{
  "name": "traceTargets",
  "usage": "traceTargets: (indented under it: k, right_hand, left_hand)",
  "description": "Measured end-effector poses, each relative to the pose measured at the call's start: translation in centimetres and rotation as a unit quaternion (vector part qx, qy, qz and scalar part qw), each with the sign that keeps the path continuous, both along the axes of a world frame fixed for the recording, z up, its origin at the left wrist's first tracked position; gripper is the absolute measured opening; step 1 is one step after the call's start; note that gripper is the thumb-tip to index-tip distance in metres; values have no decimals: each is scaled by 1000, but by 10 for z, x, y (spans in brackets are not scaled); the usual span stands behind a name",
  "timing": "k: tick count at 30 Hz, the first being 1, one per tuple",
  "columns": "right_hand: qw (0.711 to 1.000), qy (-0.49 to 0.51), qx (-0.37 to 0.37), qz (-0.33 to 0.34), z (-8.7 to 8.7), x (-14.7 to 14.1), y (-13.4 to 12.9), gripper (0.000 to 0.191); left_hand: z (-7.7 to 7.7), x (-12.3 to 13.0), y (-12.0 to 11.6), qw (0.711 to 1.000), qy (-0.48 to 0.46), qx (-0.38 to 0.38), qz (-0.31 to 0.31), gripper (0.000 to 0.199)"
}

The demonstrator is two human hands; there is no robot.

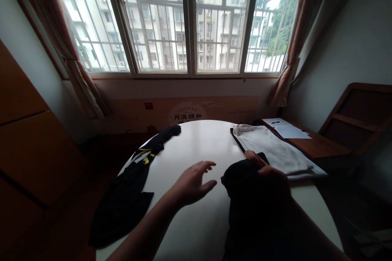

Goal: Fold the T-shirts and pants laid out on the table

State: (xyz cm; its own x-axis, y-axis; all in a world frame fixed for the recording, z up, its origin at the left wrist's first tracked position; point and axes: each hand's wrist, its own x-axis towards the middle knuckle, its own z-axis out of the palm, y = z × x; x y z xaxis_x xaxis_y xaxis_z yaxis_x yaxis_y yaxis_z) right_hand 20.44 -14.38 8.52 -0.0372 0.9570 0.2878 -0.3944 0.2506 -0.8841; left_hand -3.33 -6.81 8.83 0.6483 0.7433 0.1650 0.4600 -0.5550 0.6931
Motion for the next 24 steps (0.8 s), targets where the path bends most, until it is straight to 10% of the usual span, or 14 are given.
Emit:
traceTargets:
  k: [3, 6, 15, 24]
  right_hand:
    - [1000, 15, -6, 22, -3, -2, 1, 30]
    - [999, 29, -9, 37, -5, -5, 6, 31]
    - [997, 63, 0, 44, 3, -3, 4, 28]
    - [999, -31, 12, -24, 21, 8, 0, 36]
  left_hand:
    - [-12, 8, 2, 988, -111, -54, -94, 63]
    - [-20, 22, -10, 979, -158, -44, -121, 34]
    - [-47, 28, 9, 984, -133, 6, 117, 19]
    - [-24, 0, 39, 900, -397, -111, 144, 10]
